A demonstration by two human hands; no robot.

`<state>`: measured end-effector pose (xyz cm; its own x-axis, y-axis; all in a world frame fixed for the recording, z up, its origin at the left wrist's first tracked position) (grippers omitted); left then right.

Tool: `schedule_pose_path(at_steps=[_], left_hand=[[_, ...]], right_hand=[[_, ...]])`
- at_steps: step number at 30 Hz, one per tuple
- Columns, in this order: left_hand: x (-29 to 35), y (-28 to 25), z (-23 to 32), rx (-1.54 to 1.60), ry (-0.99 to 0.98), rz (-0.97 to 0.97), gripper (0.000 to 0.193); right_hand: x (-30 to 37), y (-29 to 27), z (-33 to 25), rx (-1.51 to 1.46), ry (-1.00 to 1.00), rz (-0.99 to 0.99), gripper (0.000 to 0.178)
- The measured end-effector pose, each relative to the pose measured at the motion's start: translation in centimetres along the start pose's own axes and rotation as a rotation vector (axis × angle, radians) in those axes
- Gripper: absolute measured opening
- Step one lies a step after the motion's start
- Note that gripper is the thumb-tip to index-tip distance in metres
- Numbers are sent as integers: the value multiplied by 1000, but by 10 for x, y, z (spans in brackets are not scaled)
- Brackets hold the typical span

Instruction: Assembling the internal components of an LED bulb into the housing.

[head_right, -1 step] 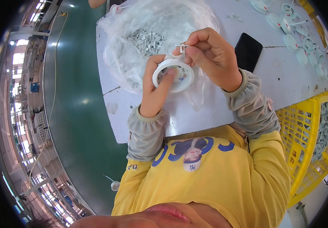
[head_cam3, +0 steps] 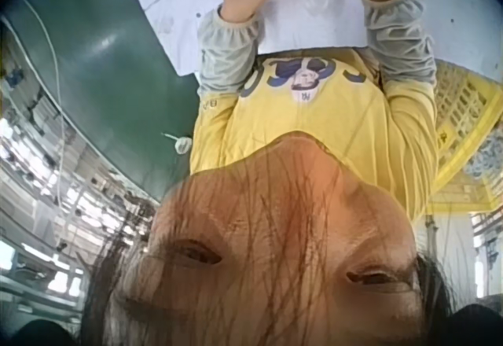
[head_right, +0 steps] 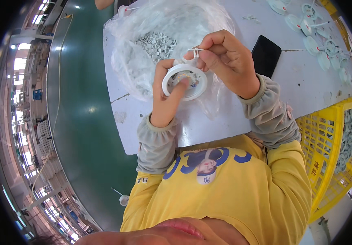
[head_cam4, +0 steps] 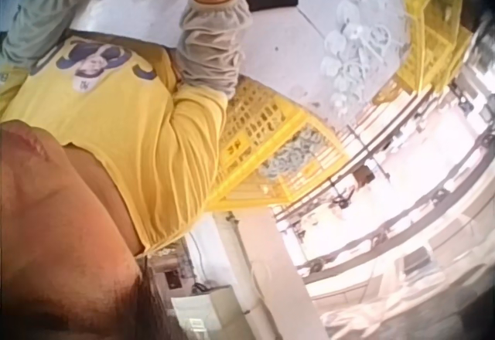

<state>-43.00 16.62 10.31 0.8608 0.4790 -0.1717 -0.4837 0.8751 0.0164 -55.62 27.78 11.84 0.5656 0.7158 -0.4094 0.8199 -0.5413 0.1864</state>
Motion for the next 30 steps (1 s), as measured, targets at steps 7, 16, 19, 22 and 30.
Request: schedule_pose_path(at_steps=[7,16,19,22,30], left_hand=[[2,11,2,64,-5,106,29],[3,9,1,277,-154,97,16],[3,10,0,304,-127,91,14],[2,8,-2,139,-148,-3,17],[2,14,6,265,-290,90,12]], right_hand=[[-7,-5,-1,73,42,37,9],[-9,-13,8,191,44,-17,11],[-11,-9,11,163,134,-10,13],[-12,-11,17,143,172,-18,14],[-13,-16,16,236,101,-171,11]])
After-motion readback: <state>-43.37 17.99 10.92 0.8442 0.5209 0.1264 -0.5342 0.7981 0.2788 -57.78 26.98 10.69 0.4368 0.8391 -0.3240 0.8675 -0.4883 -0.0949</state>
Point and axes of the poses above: each hand's wrist, its own x-axis away from the middle knuckle, its own y-axis out of the palm, z = x × y, the point moved 2 cm from there along -x, towards the middle knuckle, and after that the axes turned 3 degrees about z, right-handed, at the moved point
